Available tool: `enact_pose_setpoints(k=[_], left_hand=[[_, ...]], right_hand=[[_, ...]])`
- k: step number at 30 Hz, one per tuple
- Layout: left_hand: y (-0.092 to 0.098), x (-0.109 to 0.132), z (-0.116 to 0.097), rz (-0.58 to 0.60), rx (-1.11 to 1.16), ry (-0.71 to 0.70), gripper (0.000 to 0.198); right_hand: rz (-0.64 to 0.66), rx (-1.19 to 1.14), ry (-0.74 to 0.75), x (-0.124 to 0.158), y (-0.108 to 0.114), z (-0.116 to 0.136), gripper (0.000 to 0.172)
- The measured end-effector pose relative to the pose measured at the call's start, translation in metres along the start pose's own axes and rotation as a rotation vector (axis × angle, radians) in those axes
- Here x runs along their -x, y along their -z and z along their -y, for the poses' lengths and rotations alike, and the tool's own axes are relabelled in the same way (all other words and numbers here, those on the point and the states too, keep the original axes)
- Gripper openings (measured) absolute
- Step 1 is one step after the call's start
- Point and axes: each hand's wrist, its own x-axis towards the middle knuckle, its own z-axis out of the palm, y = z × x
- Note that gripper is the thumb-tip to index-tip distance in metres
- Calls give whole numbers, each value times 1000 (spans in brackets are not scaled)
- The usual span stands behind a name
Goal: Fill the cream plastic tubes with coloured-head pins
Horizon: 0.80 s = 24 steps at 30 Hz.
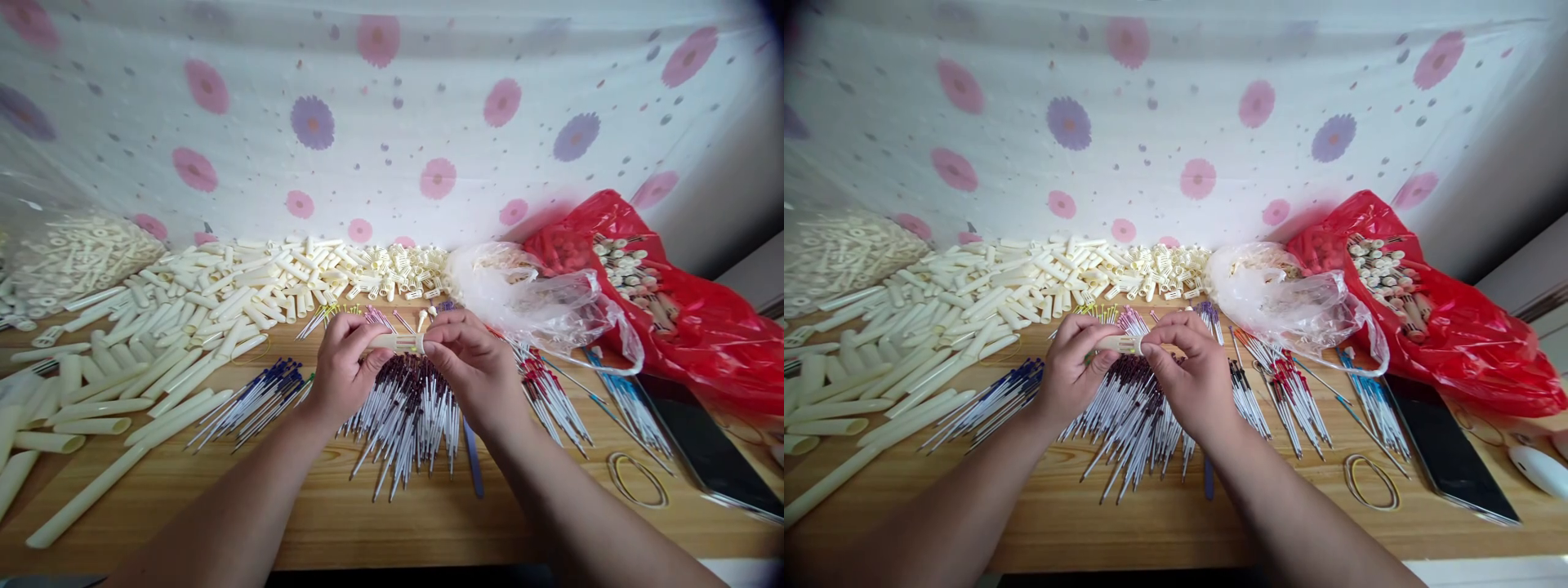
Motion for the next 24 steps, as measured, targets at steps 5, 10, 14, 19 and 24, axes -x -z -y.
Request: enact_pose_setpoints(k=[5, 10, 14, 19, 24], left_hand=[[1, 0, -1, -6, -60, 4, 30], [1, -1, 0, -19, -48, 32, 29], [-4, -1, 5, -4, 101, 135, 27], [-8, 2, 11, 0, 368, 423, 32], [-6, 1, 8, 32, 387, 491, 35]], right_hand=[[-31, -195, -122, 4, -7, -6, 5], [41, -359, -161, 2, -4, -5, 9], [-21, -163, -110, -20, 23, -26, 14], [246, 717, -391, -52, 57, -68, 24], [437, 1012, -480, -57, 46, -97, 16]])
